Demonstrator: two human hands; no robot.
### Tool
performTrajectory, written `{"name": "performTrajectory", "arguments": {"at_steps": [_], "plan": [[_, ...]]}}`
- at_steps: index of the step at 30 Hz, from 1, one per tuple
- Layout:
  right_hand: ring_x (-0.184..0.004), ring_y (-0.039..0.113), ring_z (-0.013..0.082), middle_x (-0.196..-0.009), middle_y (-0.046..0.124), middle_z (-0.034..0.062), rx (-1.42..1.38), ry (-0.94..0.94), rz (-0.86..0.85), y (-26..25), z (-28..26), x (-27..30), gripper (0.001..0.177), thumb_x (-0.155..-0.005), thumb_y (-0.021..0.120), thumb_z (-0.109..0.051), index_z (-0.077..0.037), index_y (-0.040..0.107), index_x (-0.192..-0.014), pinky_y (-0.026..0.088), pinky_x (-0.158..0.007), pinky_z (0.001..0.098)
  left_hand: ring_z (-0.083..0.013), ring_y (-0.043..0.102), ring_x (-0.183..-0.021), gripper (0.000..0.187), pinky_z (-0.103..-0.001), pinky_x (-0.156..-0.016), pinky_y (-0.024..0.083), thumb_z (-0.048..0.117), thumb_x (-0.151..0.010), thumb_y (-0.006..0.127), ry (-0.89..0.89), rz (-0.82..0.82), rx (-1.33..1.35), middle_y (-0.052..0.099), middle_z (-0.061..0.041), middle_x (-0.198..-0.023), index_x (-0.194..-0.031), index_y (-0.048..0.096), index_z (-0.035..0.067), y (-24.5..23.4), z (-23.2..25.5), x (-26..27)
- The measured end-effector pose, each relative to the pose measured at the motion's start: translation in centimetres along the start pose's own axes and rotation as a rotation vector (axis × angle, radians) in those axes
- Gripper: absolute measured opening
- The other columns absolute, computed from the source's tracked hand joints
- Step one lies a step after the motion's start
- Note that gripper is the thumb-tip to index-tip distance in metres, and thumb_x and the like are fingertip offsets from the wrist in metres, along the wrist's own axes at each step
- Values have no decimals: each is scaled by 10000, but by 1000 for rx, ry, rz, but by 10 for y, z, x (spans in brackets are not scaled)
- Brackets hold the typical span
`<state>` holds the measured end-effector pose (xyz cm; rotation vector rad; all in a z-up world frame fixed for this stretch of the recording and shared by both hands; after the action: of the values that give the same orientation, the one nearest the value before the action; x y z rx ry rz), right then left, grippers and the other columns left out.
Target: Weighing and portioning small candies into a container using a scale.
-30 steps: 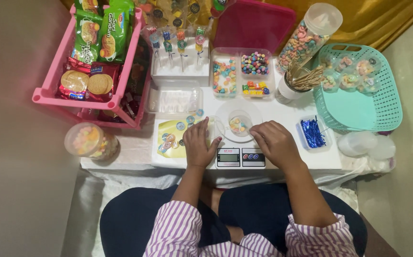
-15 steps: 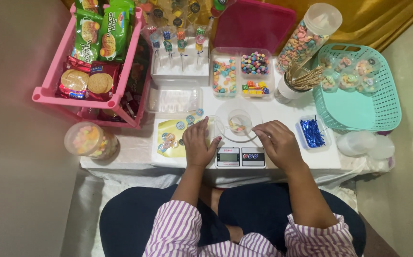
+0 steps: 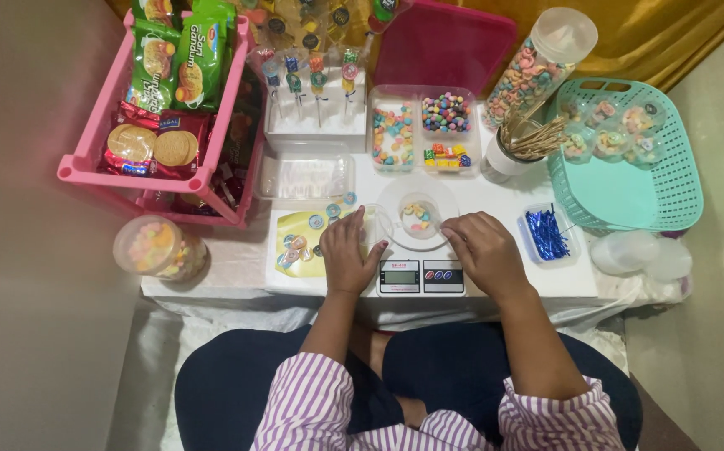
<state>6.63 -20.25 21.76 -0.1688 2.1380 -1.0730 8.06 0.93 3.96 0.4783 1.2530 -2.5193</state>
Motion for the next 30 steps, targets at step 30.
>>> {"name": "performTrajectory", "arguments": {"at_steps": [30], "plan": [[-724,665,238,-762,675,36,-92,-19,52,-9,-16,2,208,-1057,583,-249,-115,730,-996,550,-702,353,-323,498,-1311,779,-567,-1155,305,718,-957,427,-10,-17,5,571,-115,-1327,-1556,413,220,-3,3,1]]}}
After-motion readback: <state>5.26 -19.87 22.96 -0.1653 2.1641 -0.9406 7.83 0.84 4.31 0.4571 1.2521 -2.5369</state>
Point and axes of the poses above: each hand's wrist, its own x-axis away from the middle knuckle, its own y-axis out of the palm, z = x × y, the point moved 9 cm from there along -x, towards the middle knuckle
